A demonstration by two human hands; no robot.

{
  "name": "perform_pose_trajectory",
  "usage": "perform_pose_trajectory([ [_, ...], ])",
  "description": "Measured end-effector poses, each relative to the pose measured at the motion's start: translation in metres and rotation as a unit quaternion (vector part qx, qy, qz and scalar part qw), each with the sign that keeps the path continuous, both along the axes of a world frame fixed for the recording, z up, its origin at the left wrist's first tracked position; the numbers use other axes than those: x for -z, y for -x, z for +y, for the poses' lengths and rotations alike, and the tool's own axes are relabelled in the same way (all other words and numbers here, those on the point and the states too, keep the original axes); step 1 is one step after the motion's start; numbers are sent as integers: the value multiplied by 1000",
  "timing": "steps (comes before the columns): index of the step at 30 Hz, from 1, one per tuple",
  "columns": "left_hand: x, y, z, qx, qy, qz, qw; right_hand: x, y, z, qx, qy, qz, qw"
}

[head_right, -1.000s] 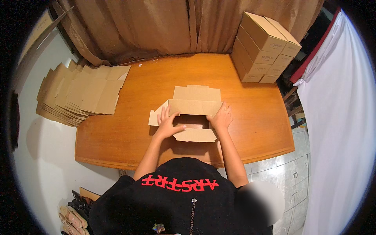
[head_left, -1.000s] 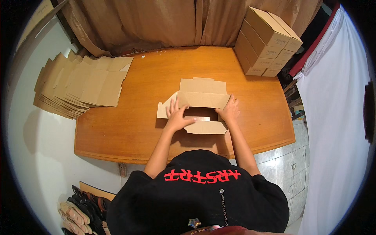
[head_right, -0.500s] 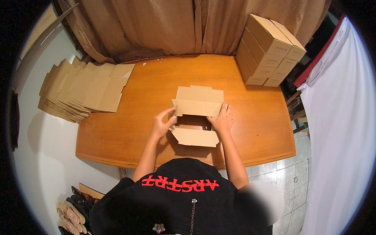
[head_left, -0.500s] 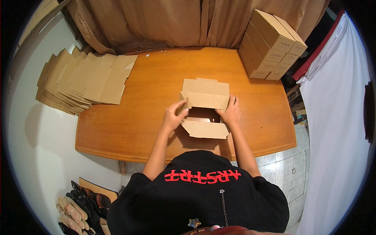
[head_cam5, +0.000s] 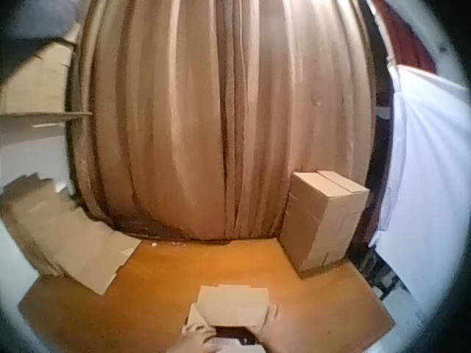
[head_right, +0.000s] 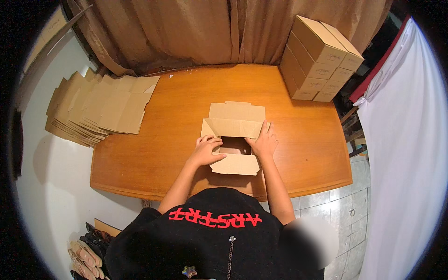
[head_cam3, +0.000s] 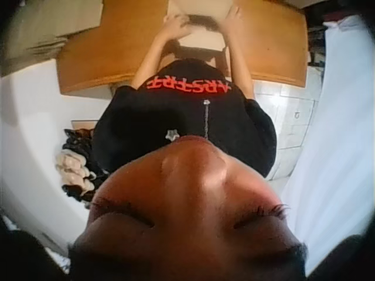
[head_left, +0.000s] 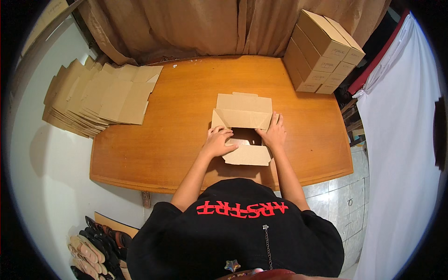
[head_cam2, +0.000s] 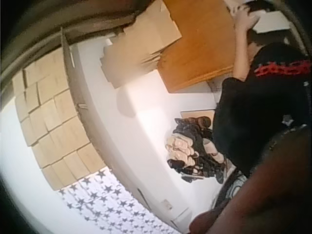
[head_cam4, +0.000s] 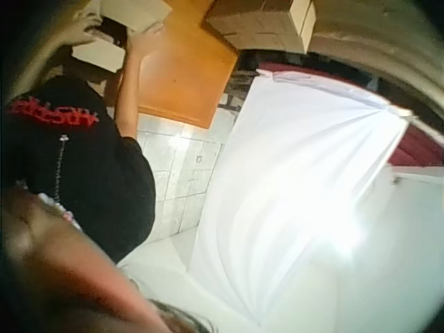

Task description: Folding and assembling flat cardboard sheets into boxes on a wooden table.

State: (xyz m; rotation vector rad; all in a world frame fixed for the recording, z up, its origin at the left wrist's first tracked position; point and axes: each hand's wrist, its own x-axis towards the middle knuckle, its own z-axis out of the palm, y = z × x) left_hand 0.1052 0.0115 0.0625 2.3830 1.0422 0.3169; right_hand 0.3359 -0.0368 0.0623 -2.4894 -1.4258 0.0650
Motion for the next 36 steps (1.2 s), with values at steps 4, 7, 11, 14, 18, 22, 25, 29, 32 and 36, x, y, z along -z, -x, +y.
perform_pose_trajectory([
  [4,-4,2,-1,12,24,11,1000,3,-3,0,-1,-8,12,1000],
  [7,-5,11,2,41,50,12,998,7,-6,-1,-8,-39,25,999],
  [11,-5,12,4,19,40,-8,999,5,-5,0,-5,-30,23,999],
  [14,-7,6,4,6,68,17,998,7,-5,0,-2,-29,10,1000],
  [18,-8,1,0,-13,39,37,998,0,0,0,-1,-20,13,1000],
  [22,-12,1,0,-17,61,48,997,0,-1,0,6,-5,11,1000],
  [25,-9,14,3,33,136,-16,990,2,-8,-1,-11,-25,59,998],
  [29,-23,23,-3,85,197,10,977,15,-22,2,-26,-81,105,991],
  [32,-21,25,-1,81,204,-7,976,23,-36,6,-18,-106,243,964],
  [36,-2,22,13,26,235,-139,962,51,-54,12,-53,-153,346,924],
])
